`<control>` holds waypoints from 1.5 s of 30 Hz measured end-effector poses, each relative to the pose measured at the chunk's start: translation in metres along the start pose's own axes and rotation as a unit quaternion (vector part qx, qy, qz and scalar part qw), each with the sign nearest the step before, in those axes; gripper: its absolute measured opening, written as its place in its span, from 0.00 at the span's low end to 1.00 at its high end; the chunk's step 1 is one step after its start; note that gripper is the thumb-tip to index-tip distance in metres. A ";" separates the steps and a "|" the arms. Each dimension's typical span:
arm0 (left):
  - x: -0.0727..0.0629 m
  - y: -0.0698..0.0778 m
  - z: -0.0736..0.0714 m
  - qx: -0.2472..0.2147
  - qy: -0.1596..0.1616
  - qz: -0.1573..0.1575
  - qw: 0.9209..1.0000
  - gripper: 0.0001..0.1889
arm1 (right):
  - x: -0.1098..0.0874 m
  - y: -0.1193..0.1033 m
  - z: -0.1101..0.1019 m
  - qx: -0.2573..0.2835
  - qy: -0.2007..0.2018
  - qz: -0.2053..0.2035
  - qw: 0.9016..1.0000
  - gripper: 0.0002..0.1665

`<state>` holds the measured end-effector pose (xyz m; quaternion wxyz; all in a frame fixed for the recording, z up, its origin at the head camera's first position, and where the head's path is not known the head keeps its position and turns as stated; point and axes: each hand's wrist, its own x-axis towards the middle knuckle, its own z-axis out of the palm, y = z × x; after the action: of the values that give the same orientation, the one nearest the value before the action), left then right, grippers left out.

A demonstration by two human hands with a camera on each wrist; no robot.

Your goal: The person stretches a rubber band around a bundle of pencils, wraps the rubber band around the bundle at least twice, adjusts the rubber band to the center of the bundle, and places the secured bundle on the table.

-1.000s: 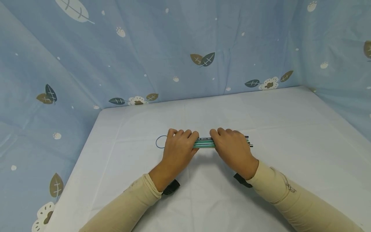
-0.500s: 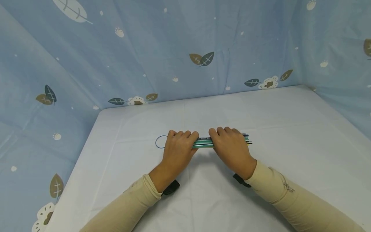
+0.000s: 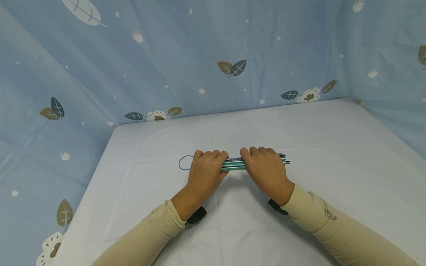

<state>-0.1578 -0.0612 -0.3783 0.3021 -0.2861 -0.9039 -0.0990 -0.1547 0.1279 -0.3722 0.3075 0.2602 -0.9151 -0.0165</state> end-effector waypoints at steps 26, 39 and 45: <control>0.007 -0.015 -0.023 -0.047 -0.120 -0.014 0.992 0.24 | -0.005 0.006 0.008 0.004 -0.030 0.010 1.000 0.17; 0.002 -0.020 -0.013 0.014 -0.118 0.088 0.989 0.23 | -0.005 0.005 0.007 -0.002 -0.020 -0.007 1.000 0.17; 0.000 -0.023 -0.009 0.069 -0.070 0.131 0.987 0.24 | -0.003 0.003 0.005 -0.003 -0.027 -0.007 1.000 0.17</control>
<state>-0.1668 -0.0829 -0.3713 0.2678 -0.3866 -0.8822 0.0239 -0.1565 0.1317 -0.3773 0.2832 0.2653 -0.9212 -0.0283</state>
